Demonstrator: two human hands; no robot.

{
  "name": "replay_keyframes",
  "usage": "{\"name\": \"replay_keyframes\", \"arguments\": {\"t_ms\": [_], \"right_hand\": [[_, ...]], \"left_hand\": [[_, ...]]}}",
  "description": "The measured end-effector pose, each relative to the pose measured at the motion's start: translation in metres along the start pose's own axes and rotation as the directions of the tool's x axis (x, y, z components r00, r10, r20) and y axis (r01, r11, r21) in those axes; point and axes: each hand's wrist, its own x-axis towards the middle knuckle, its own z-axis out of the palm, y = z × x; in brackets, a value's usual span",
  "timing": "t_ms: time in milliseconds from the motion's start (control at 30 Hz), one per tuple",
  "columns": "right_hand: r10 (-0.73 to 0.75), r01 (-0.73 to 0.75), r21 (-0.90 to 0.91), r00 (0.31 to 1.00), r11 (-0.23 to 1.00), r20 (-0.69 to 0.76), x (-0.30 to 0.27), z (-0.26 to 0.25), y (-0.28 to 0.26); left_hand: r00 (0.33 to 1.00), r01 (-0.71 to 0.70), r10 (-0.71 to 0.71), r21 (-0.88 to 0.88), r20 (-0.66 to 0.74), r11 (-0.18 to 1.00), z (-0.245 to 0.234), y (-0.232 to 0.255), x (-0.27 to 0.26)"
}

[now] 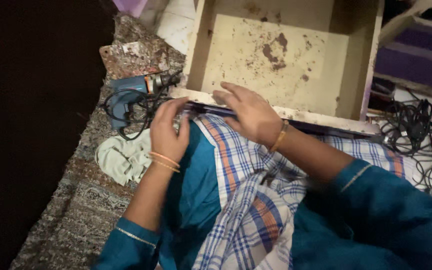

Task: The person sits on the floor and removes various items from a cluttered drawer, including a power cord, pliers, a wrench, a small red box, a sanding block, a spool of tape, a white plastic piece, a small black object, a yellow plastic piece, and a screwdriver. They place each item on the floor beside them. Finally, they use a cloth to wipe the inside of the drawer.

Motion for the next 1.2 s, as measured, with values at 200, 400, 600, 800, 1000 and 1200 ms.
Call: {"name": "replay_keyframes", "arguments": {"t_ms": [200,400,600,800,1000,1200], "right_hand": [[0.023,-0.008,-0.132,0.993,0.991,0.112,0.025,0.021,-0.005],[0.114,-0.114,-0.009,0.985,0.993,0.133,0.025,0.013,-0.009],[0.024,-0.023,-0.015,0.999,1.000,0.046,0.023,0.016,-0.009],[0.001,0.000,-0.068,1.000,0.998,0.016,0.022,0.019,-0.009],[0.019,-0.015,-0.041,0.997,0.999,0.080,0.023,0.022,-0.003],[-0.057,0.076,-0.204,0.994,0.976,0.097,0.021,0.036,-0.029]], "left_hand": [[0.971,0.178,-0.231,0.439,0.069,0.881,-0.034,-0.066,-0.020],[0.659,0.358,-0.734,0.791,0.164,0.497,-0.032,-0.119,-0.040],[0.443,0.410,-0.887,0.850,0.132,0.332,-0.025,-0.133,-0.058],[0.457,0.497,-0.879,0.782,0.133,0.376,-0.020,-0.174,-0.083],[0.741,0.485,-0.665,0.612,0.091,0.624,-0.050,-0.134,-0.055],[0.911,0.413,-0.404,0.211,-0.084,0.886,-0.080,-0.048,-0.002]]}}
